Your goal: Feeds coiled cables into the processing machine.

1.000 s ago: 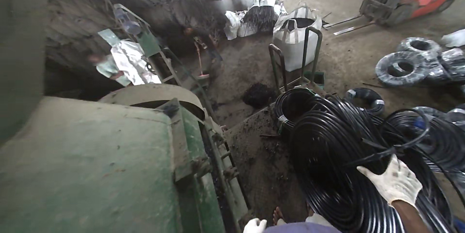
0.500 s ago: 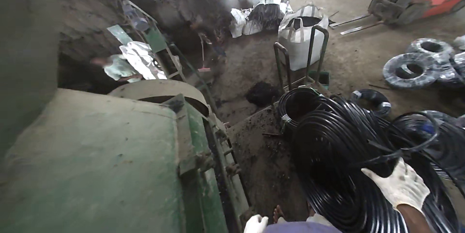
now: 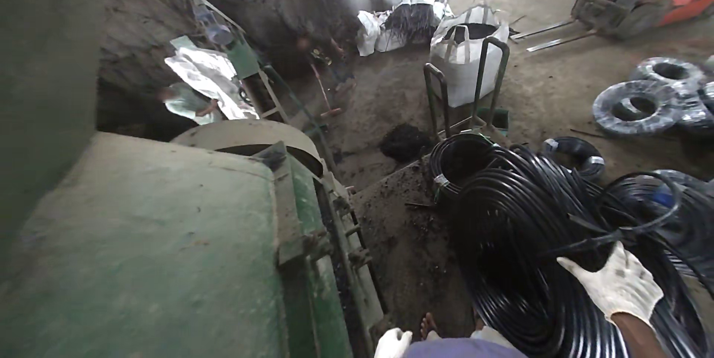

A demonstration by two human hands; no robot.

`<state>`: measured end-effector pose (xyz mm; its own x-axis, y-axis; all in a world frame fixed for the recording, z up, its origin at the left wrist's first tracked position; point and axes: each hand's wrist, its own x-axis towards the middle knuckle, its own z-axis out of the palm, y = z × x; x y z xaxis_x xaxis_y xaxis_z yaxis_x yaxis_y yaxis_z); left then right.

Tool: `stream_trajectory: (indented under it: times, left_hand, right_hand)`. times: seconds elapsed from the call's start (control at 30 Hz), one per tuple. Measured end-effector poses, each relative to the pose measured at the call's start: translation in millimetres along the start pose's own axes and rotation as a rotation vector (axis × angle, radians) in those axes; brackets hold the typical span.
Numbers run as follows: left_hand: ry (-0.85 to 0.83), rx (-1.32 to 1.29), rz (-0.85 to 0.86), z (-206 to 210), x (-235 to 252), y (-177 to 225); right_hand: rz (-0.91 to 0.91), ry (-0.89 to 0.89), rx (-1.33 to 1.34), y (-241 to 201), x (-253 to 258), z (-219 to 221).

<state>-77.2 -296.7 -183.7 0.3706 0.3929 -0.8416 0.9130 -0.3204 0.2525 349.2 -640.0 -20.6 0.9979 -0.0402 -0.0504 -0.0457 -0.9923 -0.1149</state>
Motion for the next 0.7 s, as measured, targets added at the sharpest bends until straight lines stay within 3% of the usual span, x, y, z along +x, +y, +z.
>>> stream_trajectory:
  times: [0.7]
  left_hand:
    - [0.011,-0.027,0.018,-5.2,-0.9,5.1]
  right_hand:
    - [-0.011,0.028,-0.018,4.1,2.8,6.5]
